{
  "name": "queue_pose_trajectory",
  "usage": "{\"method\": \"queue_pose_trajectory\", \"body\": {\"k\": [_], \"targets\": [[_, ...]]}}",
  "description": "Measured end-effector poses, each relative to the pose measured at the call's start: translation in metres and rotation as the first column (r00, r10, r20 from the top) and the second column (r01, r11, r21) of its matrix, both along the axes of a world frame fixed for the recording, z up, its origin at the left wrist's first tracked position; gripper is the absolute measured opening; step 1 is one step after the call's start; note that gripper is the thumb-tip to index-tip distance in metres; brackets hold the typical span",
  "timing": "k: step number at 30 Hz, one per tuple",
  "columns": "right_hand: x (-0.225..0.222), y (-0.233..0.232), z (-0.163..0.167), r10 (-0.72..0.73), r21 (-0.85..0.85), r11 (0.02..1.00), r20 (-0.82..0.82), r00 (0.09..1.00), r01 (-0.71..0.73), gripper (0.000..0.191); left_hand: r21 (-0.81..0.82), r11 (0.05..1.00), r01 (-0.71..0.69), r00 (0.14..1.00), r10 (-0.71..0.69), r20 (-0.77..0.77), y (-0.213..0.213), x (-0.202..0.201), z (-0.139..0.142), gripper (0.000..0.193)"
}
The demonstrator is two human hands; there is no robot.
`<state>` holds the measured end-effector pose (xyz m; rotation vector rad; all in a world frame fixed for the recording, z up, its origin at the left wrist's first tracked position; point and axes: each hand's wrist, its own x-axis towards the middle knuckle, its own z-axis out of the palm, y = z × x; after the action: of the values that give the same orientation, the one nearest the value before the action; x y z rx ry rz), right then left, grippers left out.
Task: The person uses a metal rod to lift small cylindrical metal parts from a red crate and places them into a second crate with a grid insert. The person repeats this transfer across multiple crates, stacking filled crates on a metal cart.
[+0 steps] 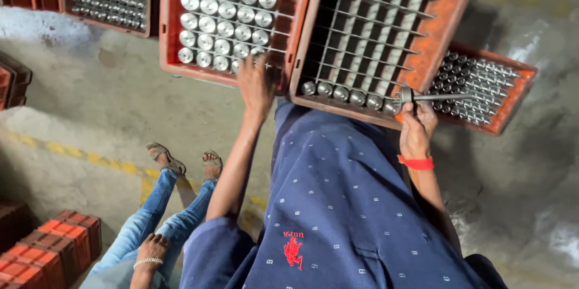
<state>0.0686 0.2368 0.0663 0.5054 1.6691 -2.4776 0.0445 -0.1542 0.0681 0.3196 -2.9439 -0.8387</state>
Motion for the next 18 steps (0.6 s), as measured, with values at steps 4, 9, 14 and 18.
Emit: {"method": "queue_pose_trajectory", "body": {"k": [4, 9, 14, 18], "targets": [[-0.008, -0.029, -0.001, 0.033, 0.011, 0.999, 0.047, 0.998, -0.034, 0.039, -0.273, 0.958, -0.093, 0.989, 0.057, -0.138, -0.03, -0.012, -0.039, 0.046], [-0.016, -0.056, -0.007, 0.108, -0.01, 0.994, 0.044, 0.993, -0.108, 0.045, -0.113, 0.991, 0.073, 0.997, -0.074, -0.01, -0.047, -0.024, -0.033, 0.038], [-0.003, -0.066, 0.0, 0.155, 0.022, 0.987, 0.073, 0.985, -0.157, 0.046, 0.184, 0.959, 0.214, 0.92, -0.134, -0.368, -0.087, 0.004, 0.037, 0.039], [-0.009, -0.083, 0.013, 0.203, 0.065, 0.975, 0.11, 0.973, -0.21, 0.045, 0.971, 0.237, 0.019, 0.964, 0.253, -0.08, -0.042, -0.013, 0.025, 0.034]]}}
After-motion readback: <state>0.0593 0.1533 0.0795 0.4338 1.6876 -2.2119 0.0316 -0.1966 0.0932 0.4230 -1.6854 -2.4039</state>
